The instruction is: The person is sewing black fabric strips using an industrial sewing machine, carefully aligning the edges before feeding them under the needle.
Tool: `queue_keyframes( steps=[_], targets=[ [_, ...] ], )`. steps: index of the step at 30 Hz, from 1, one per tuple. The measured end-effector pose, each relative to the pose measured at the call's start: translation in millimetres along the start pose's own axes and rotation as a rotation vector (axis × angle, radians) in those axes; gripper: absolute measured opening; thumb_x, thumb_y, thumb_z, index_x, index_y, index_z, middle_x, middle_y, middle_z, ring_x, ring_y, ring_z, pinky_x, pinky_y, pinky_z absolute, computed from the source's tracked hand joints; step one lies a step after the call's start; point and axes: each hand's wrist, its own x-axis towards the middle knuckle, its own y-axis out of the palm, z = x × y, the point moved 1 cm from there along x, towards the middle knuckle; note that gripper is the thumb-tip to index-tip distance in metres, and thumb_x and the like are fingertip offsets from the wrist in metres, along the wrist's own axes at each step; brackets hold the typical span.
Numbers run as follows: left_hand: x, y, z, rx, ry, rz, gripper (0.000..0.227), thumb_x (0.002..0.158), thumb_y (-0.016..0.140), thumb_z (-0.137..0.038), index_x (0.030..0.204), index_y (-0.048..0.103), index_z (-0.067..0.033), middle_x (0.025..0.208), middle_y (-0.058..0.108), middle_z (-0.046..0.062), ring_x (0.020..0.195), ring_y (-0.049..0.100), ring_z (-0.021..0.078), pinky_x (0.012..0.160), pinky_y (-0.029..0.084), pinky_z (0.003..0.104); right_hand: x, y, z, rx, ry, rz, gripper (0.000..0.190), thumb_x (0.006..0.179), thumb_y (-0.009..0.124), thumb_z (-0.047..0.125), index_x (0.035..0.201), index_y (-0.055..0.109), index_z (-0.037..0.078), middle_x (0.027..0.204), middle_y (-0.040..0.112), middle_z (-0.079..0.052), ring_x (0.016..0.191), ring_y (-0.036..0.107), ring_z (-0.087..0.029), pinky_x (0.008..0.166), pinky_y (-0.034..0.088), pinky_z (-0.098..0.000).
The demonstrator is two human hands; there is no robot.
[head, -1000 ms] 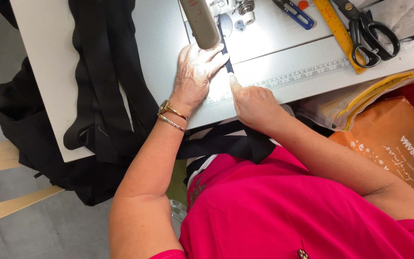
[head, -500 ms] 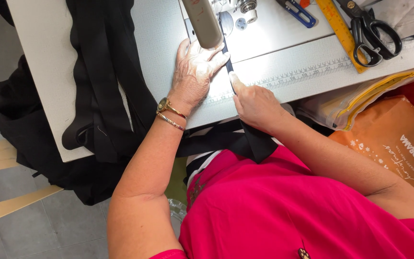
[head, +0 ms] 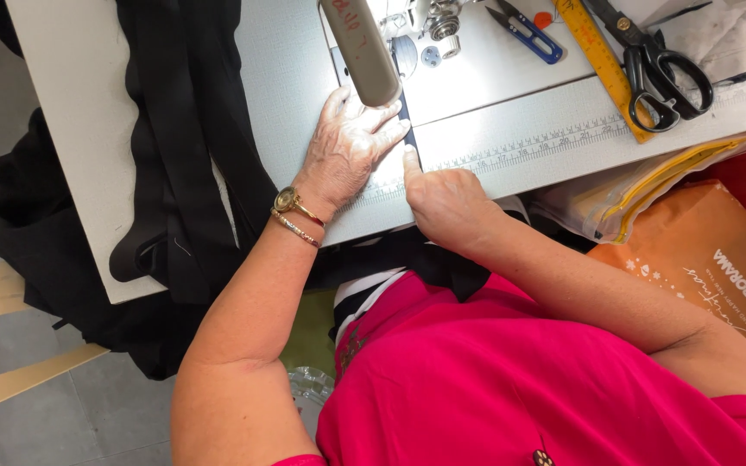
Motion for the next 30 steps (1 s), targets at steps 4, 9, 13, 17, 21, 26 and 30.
queue_keyframes(
  steps=[4, 9, 13, 17, 21, 26, 30],
  targets=[
    [-10.8, 26.0, 8.9, -0.026, -0.145, 0.073, 0.018, 0.103, 0.062, -0.025, 0.112, 0.077, -0.0243, 0.121, 0.071, 0.002, 0.126, 0.054, 0.0260, 0.116, 0.029, 0.054, -4.6, -46.2, 1.8, 0.045, -0.056, -0.066, 0.046, 0.092, 0.044, 0.002, 0.130, 0.056, -0.019, 0.058, 0.066, -0.013, 0.057, 0.074, -0.033, 0.054, 0.058, -0.0500],
    [7.7, 9.4, 20.1, -0.020, -0.081, -0.036, 0.027, 0.108, 0.060, -0.012, 0.129, 0.069, -0.0247, 0.114, 0.063, 0.018, 0.102, 0.057, 0.0376, 0.103, 0.042, 0.050, 17.5, -13.2, -16.9, -0.029, -0.010, -0.140, 0.075, 0.077, 0.050, 0.009, 0.150, 0.047, -0.009, 0.063, 0.069, -0.013, 0.054, 0.069, -0.037, 0.048, 0.052, -0.0504],
    [19.5, 6.6, 23.2, -0.178, -0.248, 0.005, 0.040, 0.112, 0.044, -0.030, 0.126, 0.067, -0.0014, 0.119, 0.065, 0.019, 0.115, 0.056, 0.0365, 0.117, 0.030, 0.046, 30.8, -8.4, -27.1, 0.003, 0.021, -0.108, 0.077, 0.077, 0.048, 0.007, 0.152, 0.044, -0.008, 0.072, 0.072, -0.014, 0.059, 0.070, -0.043, 0.051, 0.054, -0.0564],
    [12.6, 11.4, 24.9, -0.166, -0.240, -0.031, 0.034, 0.112, 0.046, -0.026, 0.120, 0.068, -0.0013, 0.119, 0.065, 0.017, 0.116, 0.057, 0.0344, 0.117, 0.031, 0.050, 33.7, -14.1, -22.0, 0.045, 0.092, 0.066, 0.083, 0.076, 0.050, 0.006, 0.157, 0.036, -0.005, 0.073, 0.073, -0.012, 0.065, 0.071, -0.044, 0.055, 0.054, -0.0550],
    [8.0, 33.2, 49.2, -0.051, -0.303, 0.014, 0.030, 0.090, 0.059, 0.002, 0.116, 0.071, -0.0064, 0.123, 0.064, 0.015, 0.122, 0.055, 0.0330, 0.123, 0.025, 0.049, 57.7, -9.6, -30.3, 0.012, 0.101, 0.040, 0.071, 0.080, 0.046, 0.006, 0.151, 0.045, 0.000, 0.072, 0.072, -0.009, 0.064, 0.071, -0.043, 0.053, 0.055, -0.0533],
    [12.0, 28.1, 50.0, -0.022, -0.299, 0.003, 0.018, 0.099, 0.053, -0.005, 0.106, 0.069, -0.0085, 0.109, 0.063, 0.011, 0.114, 0.054, 0.0338, 0.116, 0.033, 0.050, 75.3, -6.4, -36.5, 0.057, 0.134, 0.055, 0.039, 0.089, 0.041, 0.010, 0.124, 0.056, 0.006, 0.081, 0.073, -0.011, 0.071, 0.071, -0.043, 0.060, 0.056, -0.0529],
    [13.8, 16.6, 23.8, -0.107, -0.446, -0.135, 0.020, 0.084, 0.048, 0.006, 0.099, 0.058, -0.0039, 0.092, 0.056, 0.011, 0.091, 0.054, 0.0311, 0.074, 0.045, 0.041, 59.6, -52.1, -30.9, 0.399, 0.299, 0.124, 0.064, 0.085, 0.032, 0.008, 0.145, 0.054, 0.015, 0.085, 0.069, -0.023, 0.083, 0.064, -0.054, 0.076, 0.051, -0.0593]
  ],
)
